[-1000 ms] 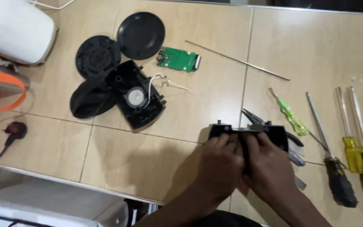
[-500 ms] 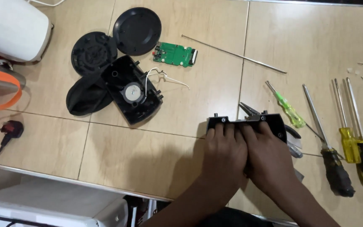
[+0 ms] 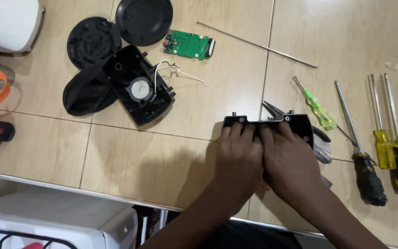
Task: Detaching a rechargeable battery from the internal housing of an electronic device.
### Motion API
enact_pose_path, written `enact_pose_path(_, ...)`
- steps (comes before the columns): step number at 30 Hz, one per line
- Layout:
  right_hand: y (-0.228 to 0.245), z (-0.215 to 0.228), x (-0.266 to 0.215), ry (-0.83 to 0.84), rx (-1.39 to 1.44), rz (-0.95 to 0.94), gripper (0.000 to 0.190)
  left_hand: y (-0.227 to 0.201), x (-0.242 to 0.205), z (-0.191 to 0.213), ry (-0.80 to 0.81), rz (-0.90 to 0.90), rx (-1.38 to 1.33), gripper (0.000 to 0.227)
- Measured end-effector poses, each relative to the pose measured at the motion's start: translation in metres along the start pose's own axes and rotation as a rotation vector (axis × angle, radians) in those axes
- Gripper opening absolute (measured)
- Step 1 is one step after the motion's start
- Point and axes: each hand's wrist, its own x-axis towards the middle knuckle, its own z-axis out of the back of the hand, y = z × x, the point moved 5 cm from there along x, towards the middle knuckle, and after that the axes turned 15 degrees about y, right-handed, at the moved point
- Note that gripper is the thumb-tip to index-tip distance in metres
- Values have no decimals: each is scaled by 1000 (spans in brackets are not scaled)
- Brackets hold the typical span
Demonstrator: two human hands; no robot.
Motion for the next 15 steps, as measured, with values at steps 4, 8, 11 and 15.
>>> enact_pose_path(4,5,3,1,45,-30,-3,39,5,-3,-6,82,40,-4,11)
enact_pose_path(8,1,-4,1,81,-119,-3,44,7,-5,-14,187,42,-117,9)
enact_pose_path(11,5,3,0,24,-99,32,45,10,-6,-12,263,27,-175,4)
enact_pose_path(15,2,-1,-1,55,-71,-13,54,9,-4,-11,247,-16,-150,6)
